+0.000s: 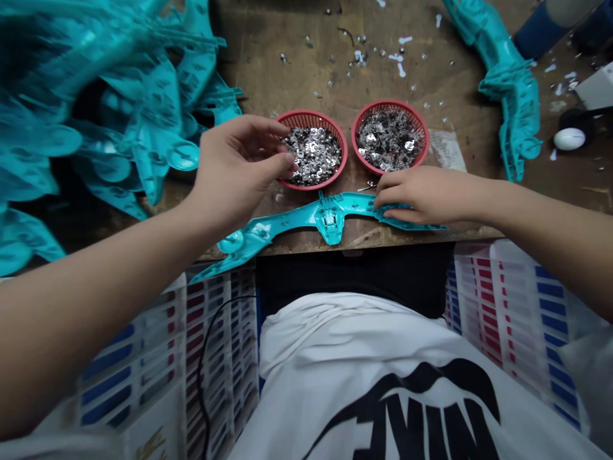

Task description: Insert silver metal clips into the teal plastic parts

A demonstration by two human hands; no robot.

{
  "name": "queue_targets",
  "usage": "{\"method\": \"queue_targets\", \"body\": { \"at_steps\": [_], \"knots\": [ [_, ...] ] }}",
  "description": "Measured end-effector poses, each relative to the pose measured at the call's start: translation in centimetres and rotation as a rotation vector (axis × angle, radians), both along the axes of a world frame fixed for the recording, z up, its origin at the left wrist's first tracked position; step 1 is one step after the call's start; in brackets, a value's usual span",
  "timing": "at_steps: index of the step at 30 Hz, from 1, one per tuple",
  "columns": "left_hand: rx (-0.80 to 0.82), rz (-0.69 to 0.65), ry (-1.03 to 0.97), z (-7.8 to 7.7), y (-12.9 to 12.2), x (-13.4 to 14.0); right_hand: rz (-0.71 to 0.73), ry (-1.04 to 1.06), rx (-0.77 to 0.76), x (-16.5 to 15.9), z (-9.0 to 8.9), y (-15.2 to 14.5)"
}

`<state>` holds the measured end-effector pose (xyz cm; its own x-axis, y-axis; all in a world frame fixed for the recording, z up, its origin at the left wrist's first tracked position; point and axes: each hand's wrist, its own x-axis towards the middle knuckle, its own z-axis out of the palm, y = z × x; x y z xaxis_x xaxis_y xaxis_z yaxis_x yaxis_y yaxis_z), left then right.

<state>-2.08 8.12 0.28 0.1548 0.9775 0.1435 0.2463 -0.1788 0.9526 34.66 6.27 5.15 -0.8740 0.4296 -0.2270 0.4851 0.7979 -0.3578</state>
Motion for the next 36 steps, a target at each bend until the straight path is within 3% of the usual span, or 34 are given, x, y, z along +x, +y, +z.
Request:
{"method": "queue_targets", "body": {
  "at_steps": [7,15,28,36],
  "knots": [
    [0.012,0.080,0.060,1.2,-0.9,0.6,0.007,0.017,0.020,0.0,0.0,-0.1],
    [0.031,0.066,0.063,0.8,-0.6,0.4,0.017,0.008,0.044,-0.1,-0.1,-0.2],
    [-0.109,-0.018,0.020,0.8,-0.5,0.0,0.010,-0.042,0.046,-0.1,0.2,-0.2],
    [-0.118,0.009,-0.008,0.8,-0.8,0.7,0.004,-0.047,0.053,-0.1,0.3,-0.2]
  ]
}}
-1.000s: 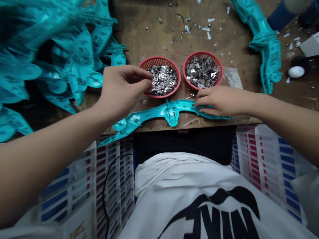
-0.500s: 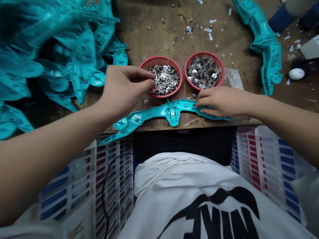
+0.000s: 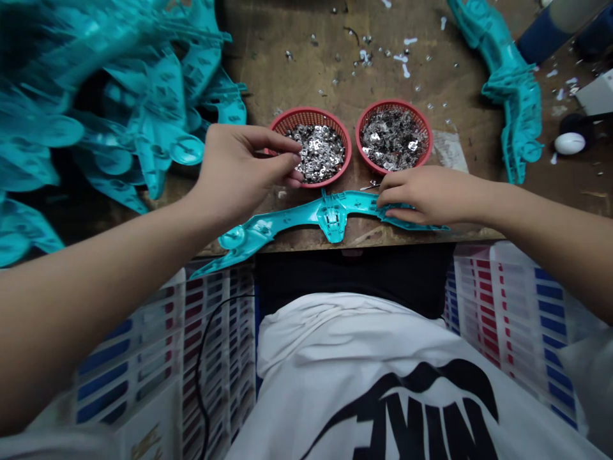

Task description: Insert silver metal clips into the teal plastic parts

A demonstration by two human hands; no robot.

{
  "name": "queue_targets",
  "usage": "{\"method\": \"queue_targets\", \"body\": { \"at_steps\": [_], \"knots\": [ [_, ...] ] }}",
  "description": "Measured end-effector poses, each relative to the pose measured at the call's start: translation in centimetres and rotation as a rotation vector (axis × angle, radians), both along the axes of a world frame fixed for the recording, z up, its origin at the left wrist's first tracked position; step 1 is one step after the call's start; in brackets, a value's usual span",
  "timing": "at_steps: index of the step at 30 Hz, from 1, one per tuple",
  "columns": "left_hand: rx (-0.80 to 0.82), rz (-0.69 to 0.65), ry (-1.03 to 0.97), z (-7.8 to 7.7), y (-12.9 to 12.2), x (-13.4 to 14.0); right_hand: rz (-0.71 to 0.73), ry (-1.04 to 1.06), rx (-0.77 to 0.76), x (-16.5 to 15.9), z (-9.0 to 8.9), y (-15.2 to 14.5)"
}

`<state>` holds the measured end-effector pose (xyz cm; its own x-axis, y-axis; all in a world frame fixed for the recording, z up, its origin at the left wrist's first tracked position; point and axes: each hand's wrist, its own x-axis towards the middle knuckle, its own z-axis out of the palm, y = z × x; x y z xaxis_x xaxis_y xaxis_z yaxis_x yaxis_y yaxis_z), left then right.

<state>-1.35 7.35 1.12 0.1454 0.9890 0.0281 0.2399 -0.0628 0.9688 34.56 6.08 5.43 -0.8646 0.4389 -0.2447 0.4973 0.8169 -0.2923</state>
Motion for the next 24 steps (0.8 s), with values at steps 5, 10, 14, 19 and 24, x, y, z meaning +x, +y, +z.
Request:
{"method": "queue_targets", "body": {
  "at_steps": [5,10,14,19,24],
  "knots": [
    [0.004,0.012,-0.007,0.30,-0.05,0.12,0.003,0.001,0.002,0.02,0.00,-0.02],
    [0.003,0.024,0.007,0.65,-0.16,0.05,-0.003,-0.021,-0.013,-0.05,0.06,-0.01],
    [0.010,0.046,0.052,0.71,-0.26,0.04,-0.005,-0.016,-0.009,-0.10,0.03,-0.02],
    [0.030,0.040,0.056,0.64,-0.29,0.24,-0.009,-0.001,-0.015,-0.09,0.03,-0.05],
    [0.029,0.029,0.058,0.58,-0.31,0.24,-0.019,-0.024,-0.022,-0.13,0.10,-0.10]
  ]
}}
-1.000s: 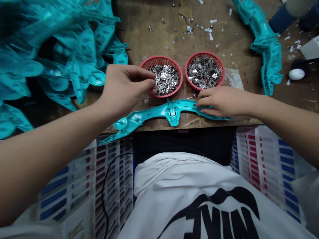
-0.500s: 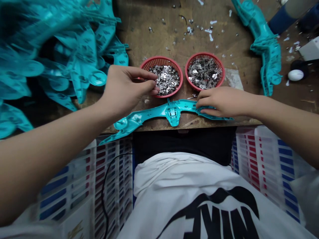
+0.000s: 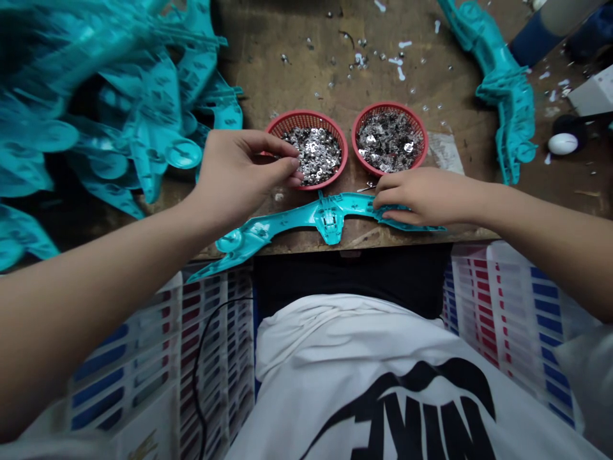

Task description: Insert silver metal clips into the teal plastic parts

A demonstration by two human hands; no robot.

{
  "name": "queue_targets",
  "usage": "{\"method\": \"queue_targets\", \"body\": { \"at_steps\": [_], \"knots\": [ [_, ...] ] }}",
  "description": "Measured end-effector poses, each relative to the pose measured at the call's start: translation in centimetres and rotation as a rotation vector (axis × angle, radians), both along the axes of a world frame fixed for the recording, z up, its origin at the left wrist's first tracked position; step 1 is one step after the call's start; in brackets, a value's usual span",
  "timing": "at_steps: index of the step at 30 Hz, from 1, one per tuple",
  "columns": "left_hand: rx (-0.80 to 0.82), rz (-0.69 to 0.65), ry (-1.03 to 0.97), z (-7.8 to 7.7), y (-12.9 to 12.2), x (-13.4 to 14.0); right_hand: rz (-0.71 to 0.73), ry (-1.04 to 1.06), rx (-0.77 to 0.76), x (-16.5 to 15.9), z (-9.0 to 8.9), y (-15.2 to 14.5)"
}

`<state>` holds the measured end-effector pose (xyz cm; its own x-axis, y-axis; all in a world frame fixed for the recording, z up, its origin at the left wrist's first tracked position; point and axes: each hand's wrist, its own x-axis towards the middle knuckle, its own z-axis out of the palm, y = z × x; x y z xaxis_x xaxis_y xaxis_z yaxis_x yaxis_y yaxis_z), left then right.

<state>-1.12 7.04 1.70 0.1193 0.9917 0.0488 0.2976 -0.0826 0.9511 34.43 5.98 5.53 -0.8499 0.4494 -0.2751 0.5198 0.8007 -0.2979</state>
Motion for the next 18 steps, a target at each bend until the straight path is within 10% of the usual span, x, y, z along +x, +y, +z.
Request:
{"method": "queue_targets", "body": {
  "at_steps": [18],
  "knots": [
    [0.100,-0.071,0.076,-0.13,-0.20,-0.03,-0.004,0.000,0.013,-0.11,0.09,-0.09]
  ]
}}
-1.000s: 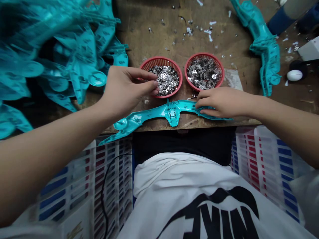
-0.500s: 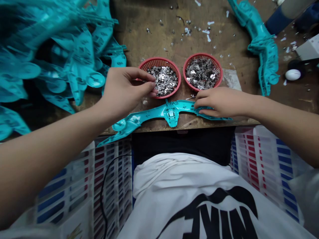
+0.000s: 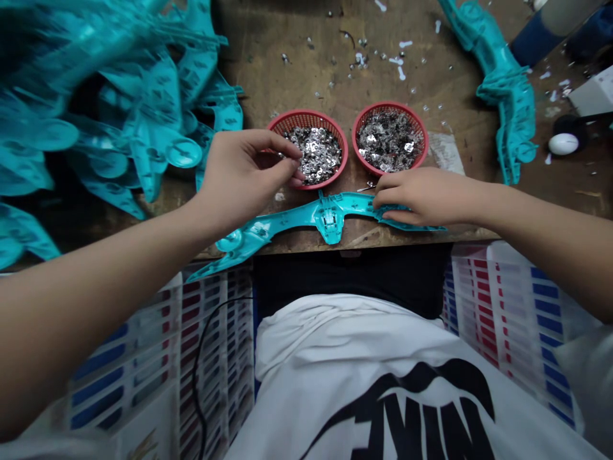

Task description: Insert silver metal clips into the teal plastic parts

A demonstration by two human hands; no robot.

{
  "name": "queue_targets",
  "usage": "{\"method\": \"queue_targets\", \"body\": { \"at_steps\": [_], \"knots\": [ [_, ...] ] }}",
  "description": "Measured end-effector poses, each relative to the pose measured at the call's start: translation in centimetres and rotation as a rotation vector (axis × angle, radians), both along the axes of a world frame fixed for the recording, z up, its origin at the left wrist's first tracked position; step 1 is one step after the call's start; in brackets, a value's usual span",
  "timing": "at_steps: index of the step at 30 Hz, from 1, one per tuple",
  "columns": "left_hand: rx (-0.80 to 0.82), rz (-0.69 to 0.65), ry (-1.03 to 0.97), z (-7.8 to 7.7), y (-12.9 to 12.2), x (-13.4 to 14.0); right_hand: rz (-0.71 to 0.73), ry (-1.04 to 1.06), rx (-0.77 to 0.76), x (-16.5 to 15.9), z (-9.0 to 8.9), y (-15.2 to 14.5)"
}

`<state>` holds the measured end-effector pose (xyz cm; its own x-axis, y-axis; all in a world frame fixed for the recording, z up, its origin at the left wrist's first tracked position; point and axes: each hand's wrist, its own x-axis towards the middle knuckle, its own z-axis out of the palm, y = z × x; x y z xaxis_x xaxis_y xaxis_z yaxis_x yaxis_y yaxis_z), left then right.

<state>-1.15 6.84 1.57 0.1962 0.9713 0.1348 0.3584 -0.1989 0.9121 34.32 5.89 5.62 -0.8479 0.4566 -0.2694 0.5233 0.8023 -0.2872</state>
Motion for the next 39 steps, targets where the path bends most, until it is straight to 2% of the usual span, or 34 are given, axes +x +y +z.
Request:
{"method": "queue_targets", "body": {
  "at_steps": [26,33,39],
  "knots": [
    [0.058,-0.052,0.003,0.1,-0.2,-0.1,-0.043,-0.094,-0.039,-0.7,0.3,-0.1],
    [0.103,-0.020,0.136,0.5,-0.1,-0.4,-0.046,-0.083,-0.033,-0.5,0.2,-0.1],
    [0.083,-0.032,0.162,1.0,-0.1,-0.1,-0.045,-0.085,-0.033,-0.5,0.2,-0.1]
  ]
}}
